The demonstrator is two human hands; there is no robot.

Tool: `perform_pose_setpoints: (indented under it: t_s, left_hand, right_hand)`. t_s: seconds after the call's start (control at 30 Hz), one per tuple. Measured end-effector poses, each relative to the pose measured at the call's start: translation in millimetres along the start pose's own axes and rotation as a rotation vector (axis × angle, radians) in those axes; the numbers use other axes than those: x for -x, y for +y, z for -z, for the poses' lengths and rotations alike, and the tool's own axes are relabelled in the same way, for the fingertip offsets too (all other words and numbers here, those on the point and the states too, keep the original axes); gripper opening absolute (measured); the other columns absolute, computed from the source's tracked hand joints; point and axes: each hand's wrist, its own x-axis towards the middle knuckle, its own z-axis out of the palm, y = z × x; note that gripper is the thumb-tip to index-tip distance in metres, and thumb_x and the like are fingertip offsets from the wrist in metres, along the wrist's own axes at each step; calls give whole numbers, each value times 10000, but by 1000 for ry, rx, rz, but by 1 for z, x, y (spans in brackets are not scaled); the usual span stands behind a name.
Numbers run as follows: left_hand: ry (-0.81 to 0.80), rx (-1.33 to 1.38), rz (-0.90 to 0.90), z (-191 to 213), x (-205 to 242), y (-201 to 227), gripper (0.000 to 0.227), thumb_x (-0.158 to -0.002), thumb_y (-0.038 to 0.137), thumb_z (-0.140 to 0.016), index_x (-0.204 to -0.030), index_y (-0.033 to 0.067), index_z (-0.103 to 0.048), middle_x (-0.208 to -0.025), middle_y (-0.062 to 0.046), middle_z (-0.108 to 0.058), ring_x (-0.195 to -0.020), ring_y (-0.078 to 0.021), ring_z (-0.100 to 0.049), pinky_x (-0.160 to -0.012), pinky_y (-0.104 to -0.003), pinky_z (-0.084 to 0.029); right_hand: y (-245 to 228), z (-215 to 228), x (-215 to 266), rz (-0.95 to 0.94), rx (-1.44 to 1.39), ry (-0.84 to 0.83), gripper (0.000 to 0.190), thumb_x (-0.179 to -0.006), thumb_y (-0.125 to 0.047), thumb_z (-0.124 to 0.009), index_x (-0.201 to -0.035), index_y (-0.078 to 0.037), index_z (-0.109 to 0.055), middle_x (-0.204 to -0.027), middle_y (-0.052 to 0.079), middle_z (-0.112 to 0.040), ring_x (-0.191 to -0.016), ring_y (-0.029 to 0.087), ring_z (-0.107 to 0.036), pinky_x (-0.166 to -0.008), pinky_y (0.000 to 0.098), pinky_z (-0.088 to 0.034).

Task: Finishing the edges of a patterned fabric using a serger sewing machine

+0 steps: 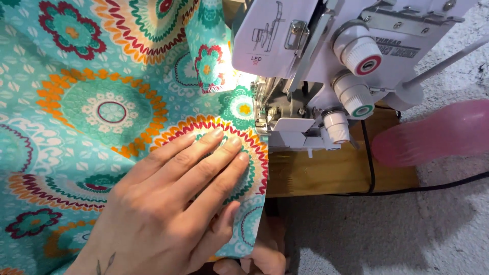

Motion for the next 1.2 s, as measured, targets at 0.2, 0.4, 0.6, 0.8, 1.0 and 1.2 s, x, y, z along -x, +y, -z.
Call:
perform_pose_setpoints:
  t_s: [0.2,0.4,0.6,0.8,1.0,1.2]
  left_hand:
    - [-3,-42,8,0,-2,0,360,-985,225,-540,-1231,-4,-671,-1292,-158,-680,-1212,-335,-628,-1083,-465,-446]
    - [15,-93,-22,2,-2,1,368,-1007,250,-524,-1231,0,-677,-1276,-164,-684,-1195,-343,-632,-1064,-471,-451]
    - [19,-94,-42,4,-3,5,367,-986,216,-527,-1217,-25,-680,-1252,-184,-688,-1178,-363,-627,-1036,-483,-460]
    - [41,-121,-72,4,-3,5,361,-984,215,-536,-1204,-33,-679,-1235,-179,-702,-1153,-345,-643,-1017,-467,-478]
    - [52,-141,-59,4,-5,4,334,-999,217,-522,-1188,-17,-666,-1194,-150,-710,-1081,-364,-642,-906,-471,-501]
    - [25,-130,-66,17,0,25,269,-1004,226,-583,-1144,46,-724,-1165,-159,-736,-1102,-321,-678,-1006,-501,-485]
  right_hand:
    - [12,14,-6,-41,-327,-177,232,-888,-46,-732,-1042,128,-720,-1108,239,-736,-1112,284,-673,-1008,395,-531]
    - [8,16,-3,-208,-357,-140,283,-862,-89,-767,-1044,125,-735,-932,133,-763,-852,143,-686,-719,258,-562]
    - [3,27,-11,-157,-241,-219,255,-915,-124,-723,-1072,76,-702,-846,40,-702,-775,59,-567,-630,212,-466]
    - [-19,25,-23,-130,-173,-236,338,-928,-192,-697,-1160,54,-702,-895,49,-740,-789,63,-622,-653,215,-485]
    - [-30,21,-32,-73,-130,-240,396,-944,-285,-668,-1186,27,-703,-813,-16,-680,-701,27,-517,-602,201,-424]
    - [-32,21,-38,-91,-185,-240,376,-955,-219,-656,-1227,40,-681,-916,28,-733,-806,38,-604,-672,187,-488]
